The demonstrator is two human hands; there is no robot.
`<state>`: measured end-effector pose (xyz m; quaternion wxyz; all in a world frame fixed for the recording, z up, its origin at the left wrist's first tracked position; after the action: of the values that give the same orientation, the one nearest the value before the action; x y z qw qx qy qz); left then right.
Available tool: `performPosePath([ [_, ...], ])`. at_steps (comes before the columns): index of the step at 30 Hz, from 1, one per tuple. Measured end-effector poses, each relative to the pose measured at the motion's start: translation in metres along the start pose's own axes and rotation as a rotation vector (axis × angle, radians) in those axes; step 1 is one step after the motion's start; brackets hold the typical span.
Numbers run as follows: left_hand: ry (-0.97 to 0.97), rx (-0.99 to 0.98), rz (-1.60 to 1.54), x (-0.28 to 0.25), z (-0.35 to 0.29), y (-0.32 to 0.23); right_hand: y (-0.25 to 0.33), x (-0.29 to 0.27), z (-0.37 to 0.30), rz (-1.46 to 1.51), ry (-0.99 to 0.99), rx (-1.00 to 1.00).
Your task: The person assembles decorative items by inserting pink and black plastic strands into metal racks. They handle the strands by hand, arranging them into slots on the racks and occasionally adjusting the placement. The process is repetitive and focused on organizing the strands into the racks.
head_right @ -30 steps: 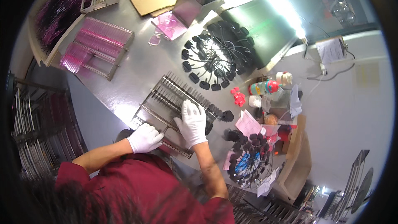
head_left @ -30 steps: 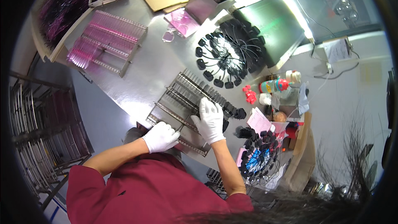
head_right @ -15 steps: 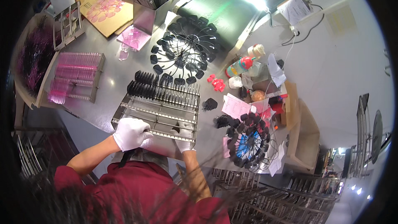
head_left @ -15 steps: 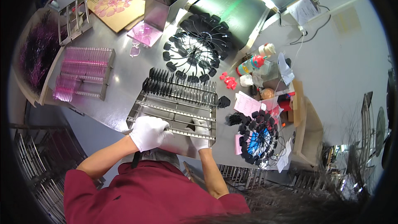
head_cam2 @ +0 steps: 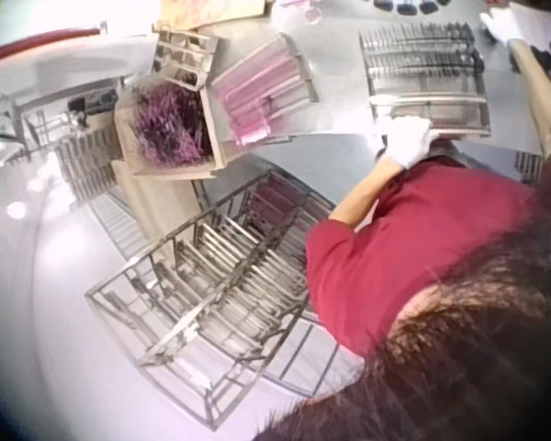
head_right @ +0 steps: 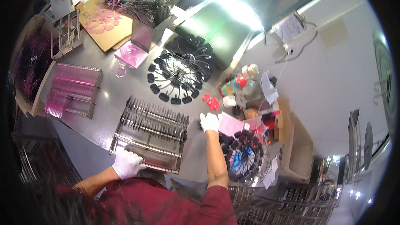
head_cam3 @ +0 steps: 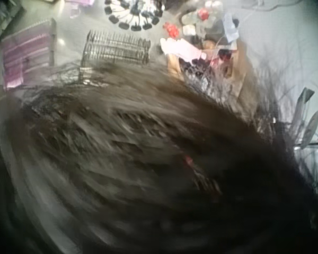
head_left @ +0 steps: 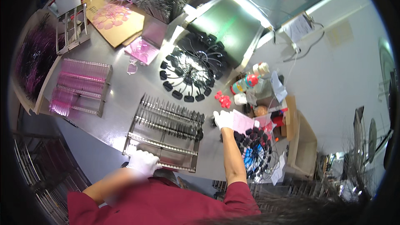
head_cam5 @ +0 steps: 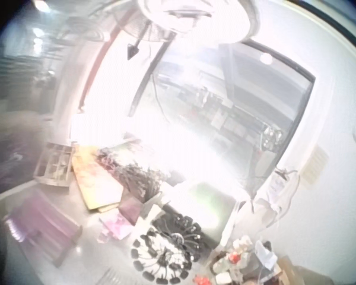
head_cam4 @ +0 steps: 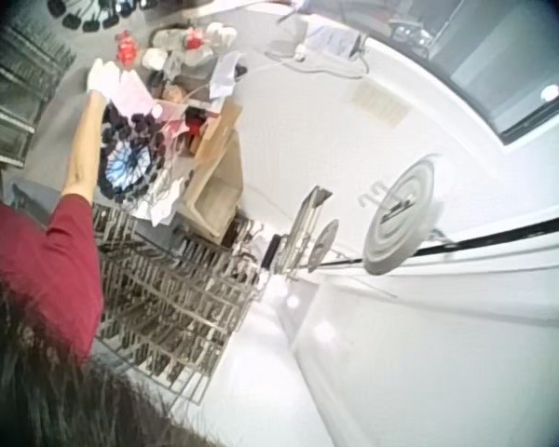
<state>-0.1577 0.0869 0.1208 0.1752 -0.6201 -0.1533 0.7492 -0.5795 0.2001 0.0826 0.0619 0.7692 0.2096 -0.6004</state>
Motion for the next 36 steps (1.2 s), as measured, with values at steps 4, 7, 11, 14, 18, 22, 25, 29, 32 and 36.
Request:
performPosePath([
  [4, -0.110, -0.026, -0.040, 0.028, -0.011, 0.007, 0.021, -0.017, 0.010, 0.025, -0.057, -0.138],
  [7, -0.111, -0.020, -0.039, 0.045, -0.009, 0.007, 0.033, -0.034, 0.086, 0.029, -0.176, -0.125],
  [11, 0.130, -0.085, -0.046, 0.059, -0.014, 0.011, 0.156, -0.083, 0.160, 0.468, -0.426, -0.244],
  [14, 0.046, -0.159, -0.310, 0.019, -0.001, 0.016, 0.186, -0.077, 0.232, 0.693, -0.418, -0.222],
  [18, -0.493, -0.399, -0.994, -0.029, 0.016, 0.044, 0.166, -0.118, 0.272, 0.584, -0.562, -0.337],
  [22, -1.173, -0.341, -2.207, -0.008, 0.073, 0.088, 0.179, -0.218, 0.153, 0.808, -0.048, -0.474],
  [25, -1.133, -0.079, -2.458, -0.012, 0.096, 0.100, 0.191, -0.256, 0.042, 0.831, 0.286, -0.511],
  [29, -0.986, 0.280, -2.397, -0.046, 0.077, 0.071, 0.157, -0.156, 0.148, 0.673, -0.220, -0.586],
  [32, -1.065, 0.181, -2.270, -0.064, 0.045, 0.060, 0.146, 0.007, 0.243, 0.660, -0.049, -0.239],
  [36, -1.221, 0.078, -2.161, -0.062, 0.015, 0.056, 0.180, -0.004, 0.240, 0.720, 0.047, -0.209],
])
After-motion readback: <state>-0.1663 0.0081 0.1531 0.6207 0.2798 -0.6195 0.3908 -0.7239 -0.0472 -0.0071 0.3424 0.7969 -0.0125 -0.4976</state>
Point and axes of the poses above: each hand's wrist, its own z-axis towards the middle knuckle, its own x-axis out of the palm, y = z × x, the point moved 6 cm from there along z, towards the middle knuckle, and after that the axes turned 12 degrees about x, right-handed, at the moved point
